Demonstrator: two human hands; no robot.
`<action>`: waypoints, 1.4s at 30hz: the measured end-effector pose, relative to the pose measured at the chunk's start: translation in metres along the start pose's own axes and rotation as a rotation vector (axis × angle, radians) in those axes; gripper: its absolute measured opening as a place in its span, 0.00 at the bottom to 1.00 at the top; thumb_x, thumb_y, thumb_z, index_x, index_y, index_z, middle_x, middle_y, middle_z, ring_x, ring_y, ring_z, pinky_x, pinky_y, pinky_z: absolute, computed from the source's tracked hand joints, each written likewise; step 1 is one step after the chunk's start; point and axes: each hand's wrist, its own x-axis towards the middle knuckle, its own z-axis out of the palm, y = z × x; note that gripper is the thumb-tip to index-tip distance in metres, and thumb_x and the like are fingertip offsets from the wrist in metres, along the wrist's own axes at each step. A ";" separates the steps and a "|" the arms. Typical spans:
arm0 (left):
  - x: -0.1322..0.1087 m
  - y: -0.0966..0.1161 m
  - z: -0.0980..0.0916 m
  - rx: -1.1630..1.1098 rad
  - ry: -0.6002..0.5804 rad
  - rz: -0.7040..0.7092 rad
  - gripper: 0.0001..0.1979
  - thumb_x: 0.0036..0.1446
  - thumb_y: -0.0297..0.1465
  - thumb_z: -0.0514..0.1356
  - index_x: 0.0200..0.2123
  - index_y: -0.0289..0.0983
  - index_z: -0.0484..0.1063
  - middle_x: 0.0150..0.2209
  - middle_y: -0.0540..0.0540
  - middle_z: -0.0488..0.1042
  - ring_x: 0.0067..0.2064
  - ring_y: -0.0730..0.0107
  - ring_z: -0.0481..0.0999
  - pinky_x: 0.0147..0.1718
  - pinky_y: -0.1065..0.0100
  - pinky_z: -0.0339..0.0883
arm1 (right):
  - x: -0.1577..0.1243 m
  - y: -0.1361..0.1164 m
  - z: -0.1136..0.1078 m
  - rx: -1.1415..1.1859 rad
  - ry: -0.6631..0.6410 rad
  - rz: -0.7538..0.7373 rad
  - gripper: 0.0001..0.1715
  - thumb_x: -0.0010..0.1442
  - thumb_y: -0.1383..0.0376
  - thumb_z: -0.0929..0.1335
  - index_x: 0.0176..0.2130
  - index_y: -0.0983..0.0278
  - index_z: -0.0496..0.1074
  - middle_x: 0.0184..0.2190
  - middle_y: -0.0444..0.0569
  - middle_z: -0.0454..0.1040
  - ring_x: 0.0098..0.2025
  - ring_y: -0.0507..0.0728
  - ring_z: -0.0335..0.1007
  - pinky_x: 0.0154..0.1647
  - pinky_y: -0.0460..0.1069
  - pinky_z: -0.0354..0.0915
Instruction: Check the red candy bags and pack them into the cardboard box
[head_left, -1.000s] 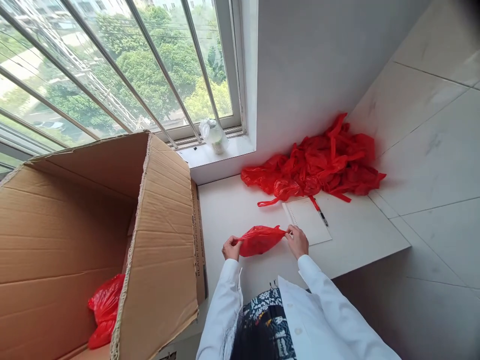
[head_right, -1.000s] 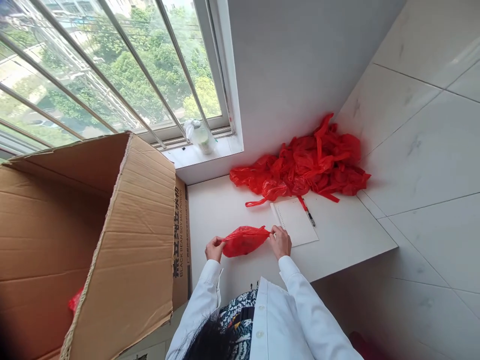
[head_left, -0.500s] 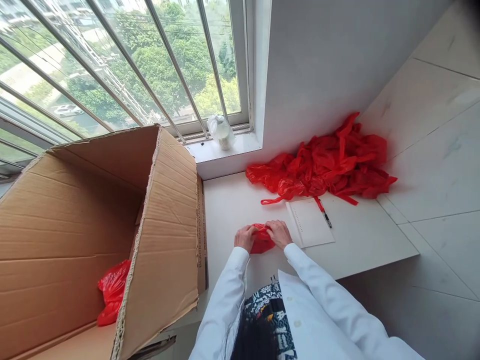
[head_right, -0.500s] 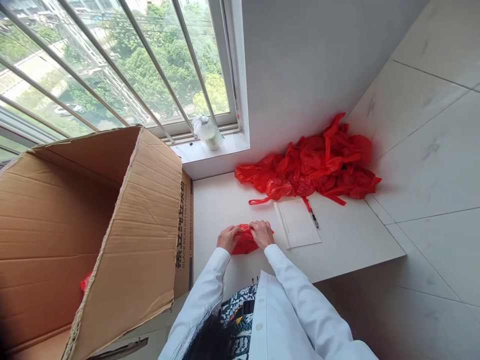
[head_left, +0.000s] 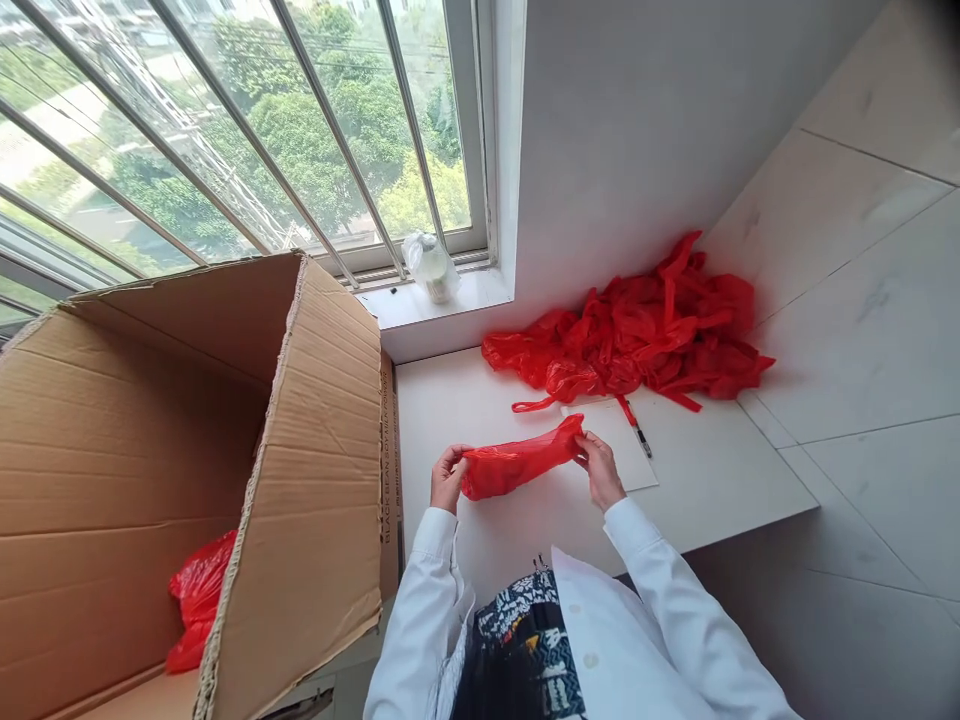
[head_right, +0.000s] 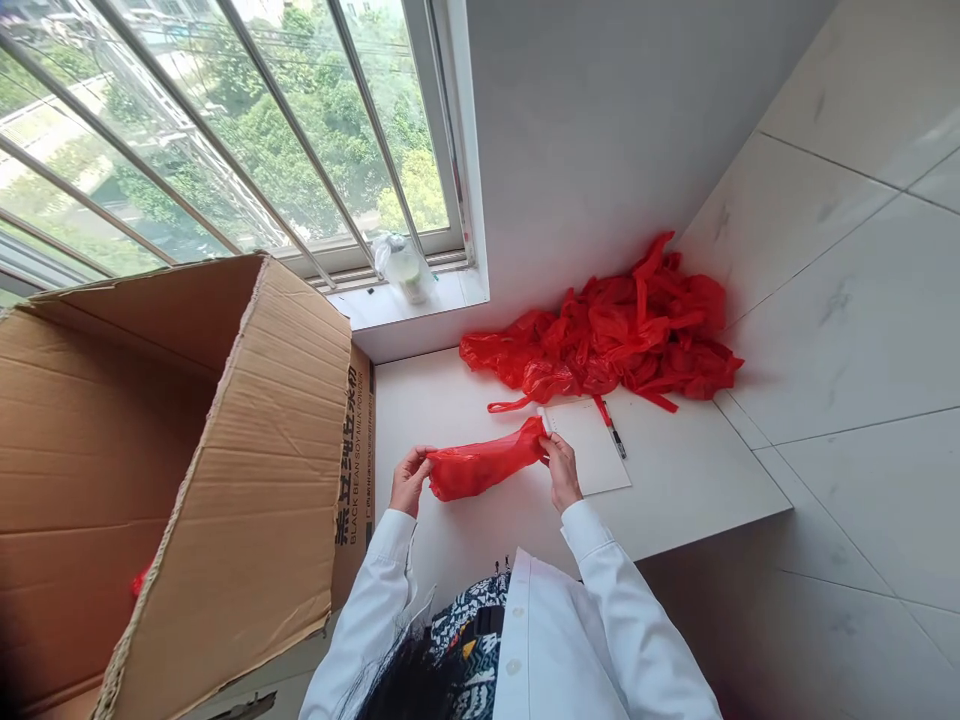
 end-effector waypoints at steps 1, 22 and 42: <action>0.000 0.002 -0.003 0.023 -0.007 0.007 0.11 0.51 0.37 0.54 0.34 0.37 0.69 0.34 0.45 0.74 0.36 0.65 0.73 0.34 0.65 0.68 | 0.000 -0.001 -0.003 0.000 -0.035 0.017 0.14 0.46 0.56 0.69 0.29 0.63 0.66 0.29 0.44 0.71 0.31 0.51 0.65 0.34 0.45 0.61; -0.033 0.062 -0.048 0.168 0.080 0.149 0.12 0.51 0.39 0.59 0.22 0.37 0.66 0.29 0.49 0.67 0.31 0.72 0.66 0.30 0.72 0.60 | -0.015 -0.018 -0.004 -0.225 0.019 -0.254 0.10 0.49 0.60 0.68 0.30 0.64 0.68 0.28 0.43 0.69 0.31 0.51 0.61 0.35 0.45 0.59; -0.060 0.059 -0.032 -0.404 -0.344 -0.195 0.32 0.42 0.33 0.69 0.52 0.43 0.63 0.64 0.38 0.54 0.24 0.81 0.75 0.29 0.71 0.73 | -0.068 -0.052 0.073 -0.980 -0.709 -0.754 0.16 0.61 0.71 0.57 0.43 0.61 0.69 0.40 0.49 0.73 0.42 0.54 0.69 0.45 0.49 0.63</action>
